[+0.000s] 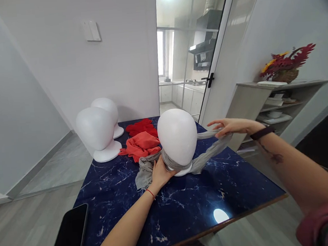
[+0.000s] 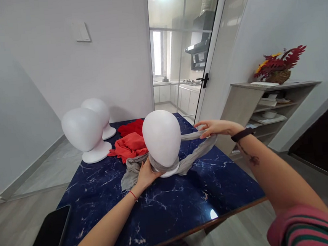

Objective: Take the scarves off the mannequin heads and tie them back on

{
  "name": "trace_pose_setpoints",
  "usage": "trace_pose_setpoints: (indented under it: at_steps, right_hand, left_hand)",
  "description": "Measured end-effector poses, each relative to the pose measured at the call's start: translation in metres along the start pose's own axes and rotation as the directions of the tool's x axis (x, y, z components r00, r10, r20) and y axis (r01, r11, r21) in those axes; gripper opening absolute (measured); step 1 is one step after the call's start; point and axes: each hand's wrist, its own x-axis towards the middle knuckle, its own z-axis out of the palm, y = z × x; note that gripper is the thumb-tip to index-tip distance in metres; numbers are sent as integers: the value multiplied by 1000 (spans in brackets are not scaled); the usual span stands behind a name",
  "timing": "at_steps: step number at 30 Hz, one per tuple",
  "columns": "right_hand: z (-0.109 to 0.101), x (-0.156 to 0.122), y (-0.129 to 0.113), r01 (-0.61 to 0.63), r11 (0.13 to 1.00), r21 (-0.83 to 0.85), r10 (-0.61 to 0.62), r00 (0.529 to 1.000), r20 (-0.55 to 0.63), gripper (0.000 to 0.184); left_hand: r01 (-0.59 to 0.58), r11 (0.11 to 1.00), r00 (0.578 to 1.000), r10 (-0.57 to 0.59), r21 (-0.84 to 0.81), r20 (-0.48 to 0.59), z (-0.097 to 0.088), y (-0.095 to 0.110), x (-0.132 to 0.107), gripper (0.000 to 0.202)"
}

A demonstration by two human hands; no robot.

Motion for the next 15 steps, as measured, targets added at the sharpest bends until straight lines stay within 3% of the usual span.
trace_pose_setpoints:
  at_steps: [1,3,5,6,8,11,13,15]
  right_hand:
    - [-6,8,-10,28,983,-181,-35,999,-33,51]
    - [-11,25,-31,83,852,-517,-198,965,-173,42]
    - [-11,41,-51,99,707,-700,-412,862,-295,35]
    - [-9,49,-61,98,683,-723,-470,818,-333,36]
    - [-3,65,-81,88,713,-696,-470,796,-381,35]
    - [14,86,-112,109,828,-550,-344,874,-345,20]
    - [33,94,-135,185,908,-377,-305,907,-290,12]
    - [58,93,-162,332,922,-199,-377,887,-268,15]
  left_hand:
    - [-12,1000,1000,12,2,-2,0,0,-1,99]
    - [-35,999,999,35,8,-10,0,-1,-2,96]
    - [-46,999,999,46,14,-17,0,-1,-3,95]
    - [-46,999,999,46,16,-19,-1,0,-3,96]
    - [-43,999,999,43,19,-20,-1,0,-3,98]
    - [-36,999,999,37,17,-15,-2,2,-4,100]
    - [-30,999,999,30,14,-11,-2,3,-4,103]
    - [-15,1000,1000,15,21,-9,-2,2,-4,105]
